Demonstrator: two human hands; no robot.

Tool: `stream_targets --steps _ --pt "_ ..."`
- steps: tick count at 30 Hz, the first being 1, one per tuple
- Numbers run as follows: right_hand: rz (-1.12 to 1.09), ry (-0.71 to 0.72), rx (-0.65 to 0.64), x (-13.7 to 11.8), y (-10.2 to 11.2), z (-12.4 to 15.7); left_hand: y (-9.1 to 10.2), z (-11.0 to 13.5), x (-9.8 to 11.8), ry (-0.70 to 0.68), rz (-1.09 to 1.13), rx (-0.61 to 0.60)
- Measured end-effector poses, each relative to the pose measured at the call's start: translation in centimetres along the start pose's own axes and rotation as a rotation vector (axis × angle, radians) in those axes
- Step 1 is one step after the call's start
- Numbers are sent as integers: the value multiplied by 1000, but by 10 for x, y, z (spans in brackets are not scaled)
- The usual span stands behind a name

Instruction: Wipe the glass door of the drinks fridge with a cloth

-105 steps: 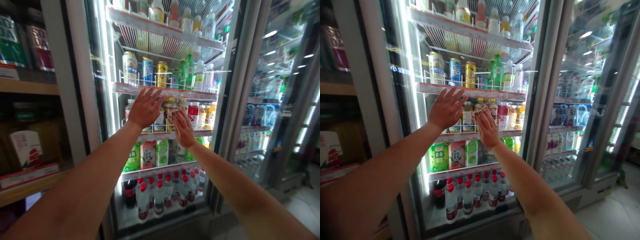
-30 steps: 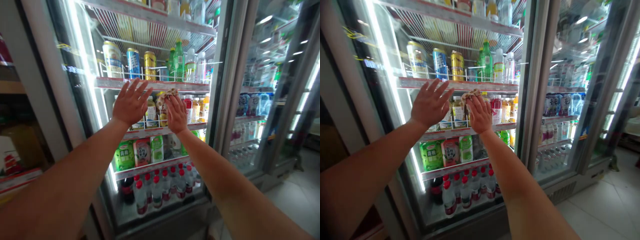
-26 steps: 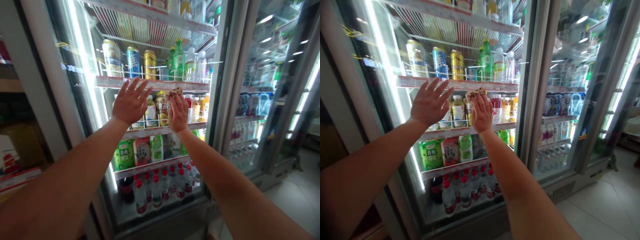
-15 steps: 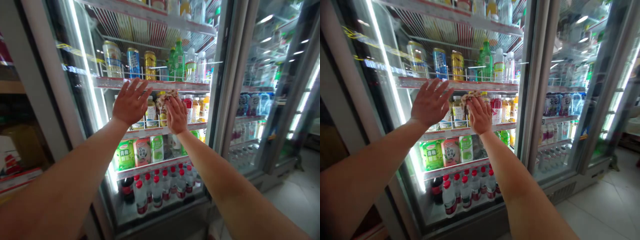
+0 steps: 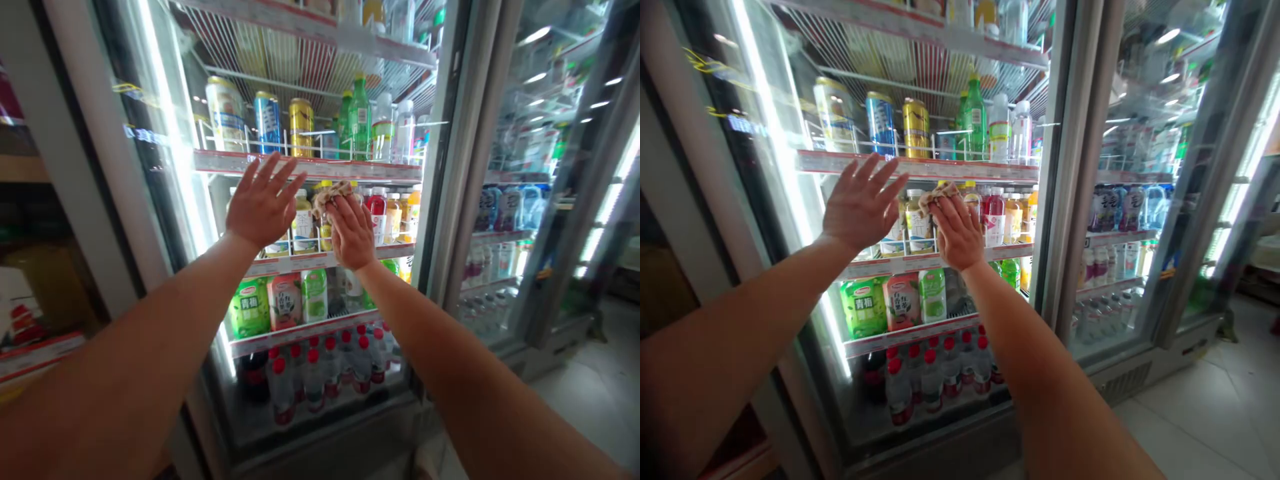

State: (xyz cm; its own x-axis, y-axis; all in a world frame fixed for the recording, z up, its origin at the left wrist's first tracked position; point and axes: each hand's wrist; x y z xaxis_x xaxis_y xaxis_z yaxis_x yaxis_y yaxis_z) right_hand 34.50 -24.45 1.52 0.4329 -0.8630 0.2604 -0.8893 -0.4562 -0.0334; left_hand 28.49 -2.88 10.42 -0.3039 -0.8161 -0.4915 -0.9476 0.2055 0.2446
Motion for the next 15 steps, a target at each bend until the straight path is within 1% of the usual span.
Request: stream_targets --steps 2,4,5,7,9,10,12,14,15 --pt "-3 70 3 0 1 0 0 0 0 -5 18 16" --pt "-18 105 -36 0 1 0 0 0 0 -9 8 19" --pt "-26 92 -58 0 1 0 0 0 0 -11 -7 20" --pt "-29 2 -76 1 1 0 0 1 1 -13 -34 17" --pt "-18 -85 -55 1 1 0 -1 1 1 -18 -42 17" --pt "-9 -97 -37 2 2 0 -1 1 0 -17 -39 17" --pt "-9 -33 -22 2 2 1 -3 1 -1 -9 -15 21" --pt "-29 76 -38 2 3 2 -6 1 -3 10 25 20" --pt "-41 108 -56 2 3 2 -7 1 -4 19 47 14"
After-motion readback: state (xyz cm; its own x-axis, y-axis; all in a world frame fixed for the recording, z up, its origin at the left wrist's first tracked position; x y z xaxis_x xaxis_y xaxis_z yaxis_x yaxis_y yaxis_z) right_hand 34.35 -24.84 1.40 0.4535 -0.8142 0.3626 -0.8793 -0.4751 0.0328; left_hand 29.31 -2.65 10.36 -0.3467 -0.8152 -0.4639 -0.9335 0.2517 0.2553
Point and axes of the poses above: each hand's wrist, its own z-axis away from the middle knuckle, its own y-axis out of the back of the hand, x = y × z, and after that the axes turned 2 degrees about z, right-handed
